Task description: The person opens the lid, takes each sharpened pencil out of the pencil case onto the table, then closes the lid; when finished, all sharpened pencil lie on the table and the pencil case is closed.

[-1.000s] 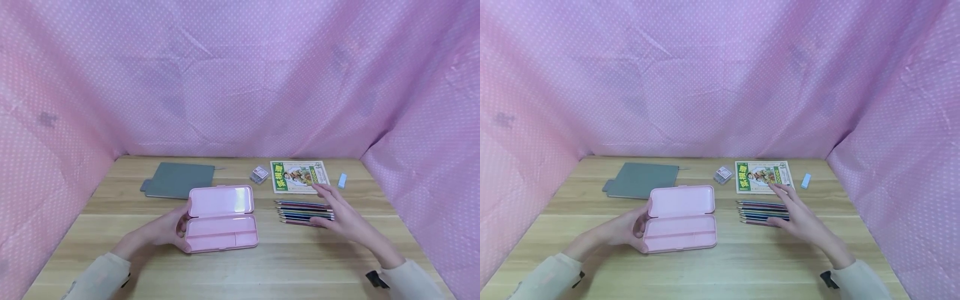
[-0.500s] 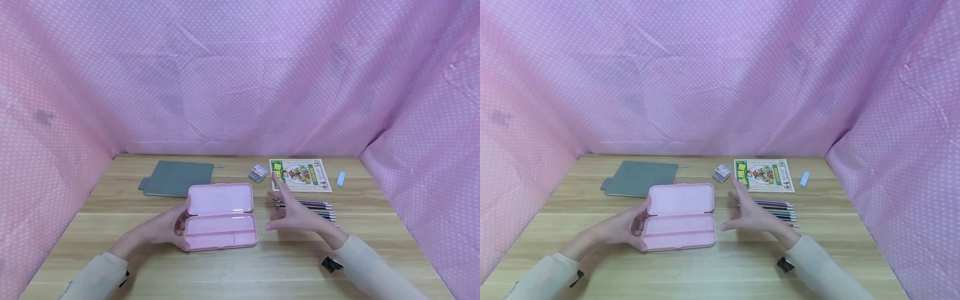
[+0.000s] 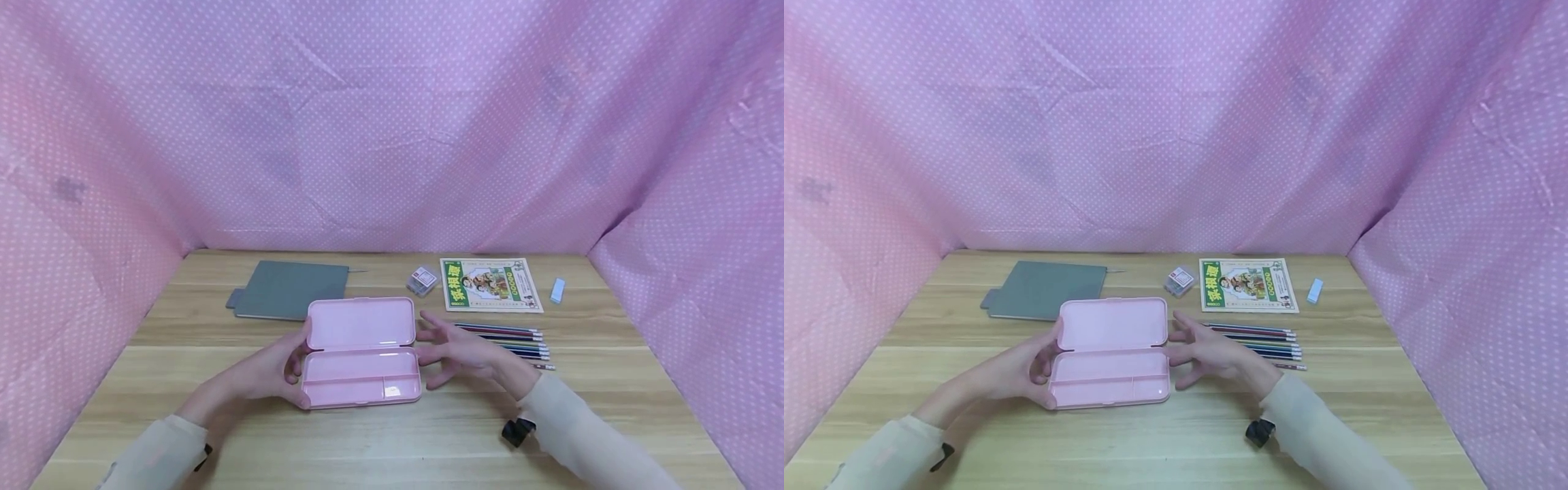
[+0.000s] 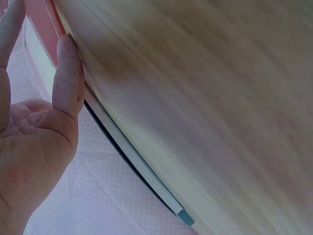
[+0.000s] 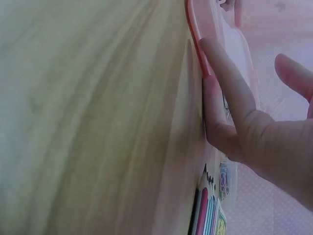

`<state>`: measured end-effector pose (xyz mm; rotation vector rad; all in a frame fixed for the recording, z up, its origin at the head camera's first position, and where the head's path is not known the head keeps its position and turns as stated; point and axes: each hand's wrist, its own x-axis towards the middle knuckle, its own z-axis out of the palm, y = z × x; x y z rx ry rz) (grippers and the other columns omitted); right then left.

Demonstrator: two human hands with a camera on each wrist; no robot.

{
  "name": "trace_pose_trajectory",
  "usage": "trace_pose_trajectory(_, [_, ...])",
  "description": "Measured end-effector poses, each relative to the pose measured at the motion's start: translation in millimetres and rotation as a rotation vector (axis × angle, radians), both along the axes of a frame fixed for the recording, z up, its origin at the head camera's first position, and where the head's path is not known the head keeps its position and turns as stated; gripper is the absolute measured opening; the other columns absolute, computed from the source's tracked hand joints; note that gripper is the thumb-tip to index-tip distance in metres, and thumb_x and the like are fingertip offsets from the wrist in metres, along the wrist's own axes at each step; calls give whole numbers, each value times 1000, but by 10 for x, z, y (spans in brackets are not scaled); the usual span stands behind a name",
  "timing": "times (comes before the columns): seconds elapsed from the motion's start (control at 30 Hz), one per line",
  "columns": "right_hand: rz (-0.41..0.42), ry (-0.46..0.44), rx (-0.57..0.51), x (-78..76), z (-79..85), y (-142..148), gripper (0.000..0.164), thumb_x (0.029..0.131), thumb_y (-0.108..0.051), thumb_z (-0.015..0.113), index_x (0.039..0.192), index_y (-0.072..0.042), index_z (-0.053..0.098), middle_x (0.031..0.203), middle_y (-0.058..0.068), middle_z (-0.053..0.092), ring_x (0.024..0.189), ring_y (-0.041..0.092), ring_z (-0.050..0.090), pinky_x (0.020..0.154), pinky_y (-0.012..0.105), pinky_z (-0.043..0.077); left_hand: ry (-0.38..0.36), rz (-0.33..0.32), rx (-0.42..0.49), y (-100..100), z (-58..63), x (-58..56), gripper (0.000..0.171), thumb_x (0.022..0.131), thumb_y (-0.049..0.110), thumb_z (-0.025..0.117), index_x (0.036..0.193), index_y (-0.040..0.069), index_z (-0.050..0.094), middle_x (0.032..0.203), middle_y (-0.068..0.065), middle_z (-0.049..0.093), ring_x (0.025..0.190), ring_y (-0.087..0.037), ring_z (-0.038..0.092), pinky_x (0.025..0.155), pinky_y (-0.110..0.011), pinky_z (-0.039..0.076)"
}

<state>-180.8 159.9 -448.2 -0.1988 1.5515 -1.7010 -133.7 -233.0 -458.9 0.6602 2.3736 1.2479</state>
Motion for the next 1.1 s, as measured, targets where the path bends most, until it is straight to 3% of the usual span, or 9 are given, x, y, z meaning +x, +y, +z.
trace_pose_trajectory(0.3, [-2,-20,-36,1,8,-48,92,97,0,60,164,-19,1,156,32,25,125,46,53,91,59,51,21,19,22,-3,-11,31,146,66,27,97,161,11,-12,122,-15,48,86,-22,58,72,-30,55])
trace_pose_trajectory(0.6, [-43,-14,-49,46,13,-48,86,98,-5,64,164,-24,13,148,29,35,123,41,56,90,58,52,4,53,19,20,-17,17,148,65,27,98,161,21,-14,126,-13,47,86,-24,59,73,-30,55])
trace_pose_trajectory(0.97, [-98,-54,-91,103,5,-34,79,99,0,58,162,-26,19,145,30,40,125,44,54,92,59,50,40,54,9,39,11,51,148,66,25,97,161,17,-16,133,-17,48,83,-19,62,72,-30,56])
trace_pose_trajectory(1.1, [-109,-36,-89,138,11,-26,67,104,-13,56,160,-26,22,147,29,43,127,45,52,92,60,50,44,73,3,51,46,75,147,67,22,97,161,16,-16,123,-17,54,82,-19,63,73,-29,56])
